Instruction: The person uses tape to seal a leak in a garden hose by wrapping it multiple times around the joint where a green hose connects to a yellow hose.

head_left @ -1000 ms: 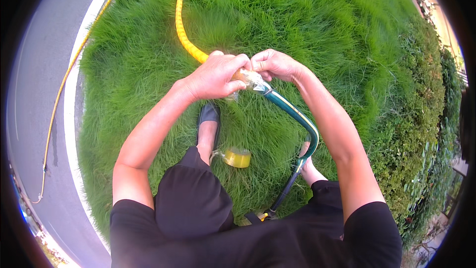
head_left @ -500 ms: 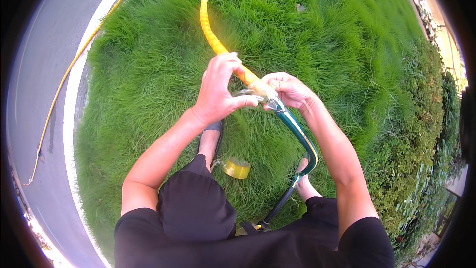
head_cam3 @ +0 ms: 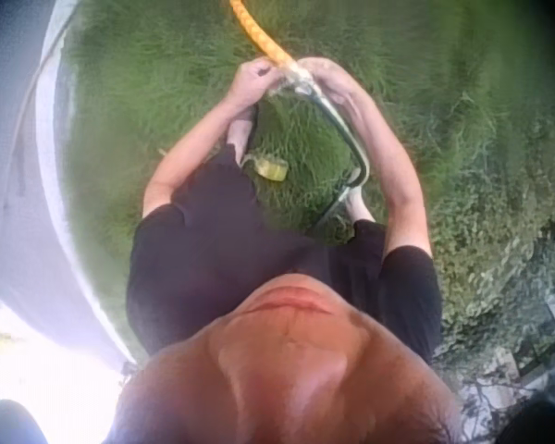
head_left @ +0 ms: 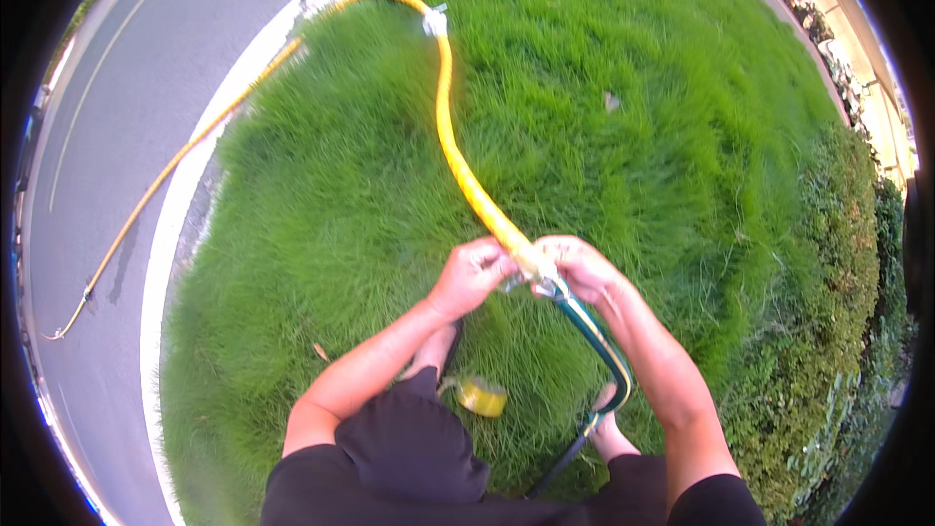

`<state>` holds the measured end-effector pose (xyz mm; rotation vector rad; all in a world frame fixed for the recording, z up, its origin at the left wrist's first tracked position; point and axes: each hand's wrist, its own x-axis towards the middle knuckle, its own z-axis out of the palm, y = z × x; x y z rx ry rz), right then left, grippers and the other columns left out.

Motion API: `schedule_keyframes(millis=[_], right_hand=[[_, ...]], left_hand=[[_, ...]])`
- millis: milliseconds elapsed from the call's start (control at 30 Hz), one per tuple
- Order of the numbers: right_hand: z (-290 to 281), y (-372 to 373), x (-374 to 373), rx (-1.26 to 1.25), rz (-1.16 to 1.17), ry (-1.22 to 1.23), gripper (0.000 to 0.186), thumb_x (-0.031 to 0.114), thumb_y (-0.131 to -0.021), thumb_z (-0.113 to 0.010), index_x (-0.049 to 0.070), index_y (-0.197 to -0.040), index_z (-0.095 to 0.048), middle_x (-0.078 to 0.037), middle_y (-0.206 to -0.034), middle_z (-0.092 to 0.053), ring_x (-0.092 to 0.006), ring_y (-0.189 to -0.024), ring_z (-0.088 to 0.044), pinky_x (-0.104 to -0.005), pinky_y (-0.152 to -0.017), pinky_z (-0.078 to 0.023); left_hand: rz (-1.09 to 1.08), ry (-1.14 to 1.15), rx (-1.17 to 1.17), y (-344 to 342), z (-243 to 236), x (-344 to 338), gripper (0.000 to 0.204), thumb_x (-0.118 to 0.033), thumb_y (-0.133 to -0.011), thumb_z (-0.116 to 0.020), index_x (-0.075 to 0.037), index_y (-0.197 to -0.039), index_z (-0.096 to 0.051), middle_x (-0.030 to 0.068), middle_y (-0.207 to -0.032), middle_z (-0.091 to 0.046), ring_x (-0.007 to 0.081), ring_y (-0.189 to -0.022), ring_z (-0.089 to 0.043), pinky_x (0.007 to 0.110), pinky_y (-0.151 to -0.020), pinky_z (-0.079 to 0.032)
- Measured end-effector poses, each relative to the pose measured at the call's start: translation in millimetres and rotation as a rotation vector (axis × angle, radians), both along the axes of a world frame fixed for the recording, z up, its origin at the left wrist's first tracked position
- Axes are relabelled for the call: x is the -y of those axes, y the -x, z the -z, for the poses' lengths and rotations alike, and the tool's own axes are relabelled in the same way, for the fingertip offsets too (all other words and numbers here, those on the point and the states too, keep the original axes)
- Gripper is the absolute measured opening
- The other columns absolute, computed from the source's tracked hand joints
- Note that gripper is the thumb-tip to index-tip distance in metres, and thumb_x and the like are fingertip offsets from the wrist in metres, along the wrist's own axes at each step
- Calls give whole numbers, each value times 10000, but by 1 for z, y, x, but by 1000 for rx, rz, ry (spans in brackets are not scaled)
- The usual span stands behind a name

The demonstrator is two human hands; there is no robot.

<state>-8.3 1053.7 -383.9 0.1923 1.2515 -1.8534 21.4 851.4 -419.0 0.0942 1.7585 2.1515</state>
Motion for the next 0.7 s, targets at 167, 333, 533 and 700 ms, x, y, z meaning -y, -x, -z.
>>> schedule_keyframes(millis=[167, 333, 533, 700], right_hand=[[1, 0, 9, 123, -1, 164, 408, 292, -810, -692, 3, -1053, -538, -138, -905, -630, -183, -744, -640, -287, -623, -558], [-14, -5, 19, 310, -19, 431, 527, 239, -811, -688, -49, -1197, -474, -177, -944, -627, -244, -818, -669, -333, -588, -600], [-66, -14, 5, -34, -4, 3, 435, 246, -821, -701, -7, -1135, -537, -128, -927, -652, -174, -747, -661, -280, -631, -561], [-70, -32, -46, -366, 140, -730, 206, 249, -826, -689, 77, -821, -576, 1, -668, -586, -76, -575, -551, -231, -491, -433]], left_hand=[[31, -68, -15, 27, 27, 11, 639, -252, -694, -803, -85, -1241, -516, 20, -1271, -482, 151, -1201, -427, 388, -1009, -352], [503, -218, -102, 48, -22, 11, 547, -281, -743, -760, -95, -1227, -587, 135, -1464, -301, 273, -1336, -322, 420, -1044, -350], [644, -394, -228, 41, -26, -10, 476, -364, -795, -702, -79, -1160, -594, 193, -1334, -478, 330, -1349, -309, 481, -1073, -284], [340, -520, 91, 24, -28, -22, 576, -400, -775, -728, 31, -1112, -549, 162, -1076, -627, 248, -989, -615, 396, -911, -470]])
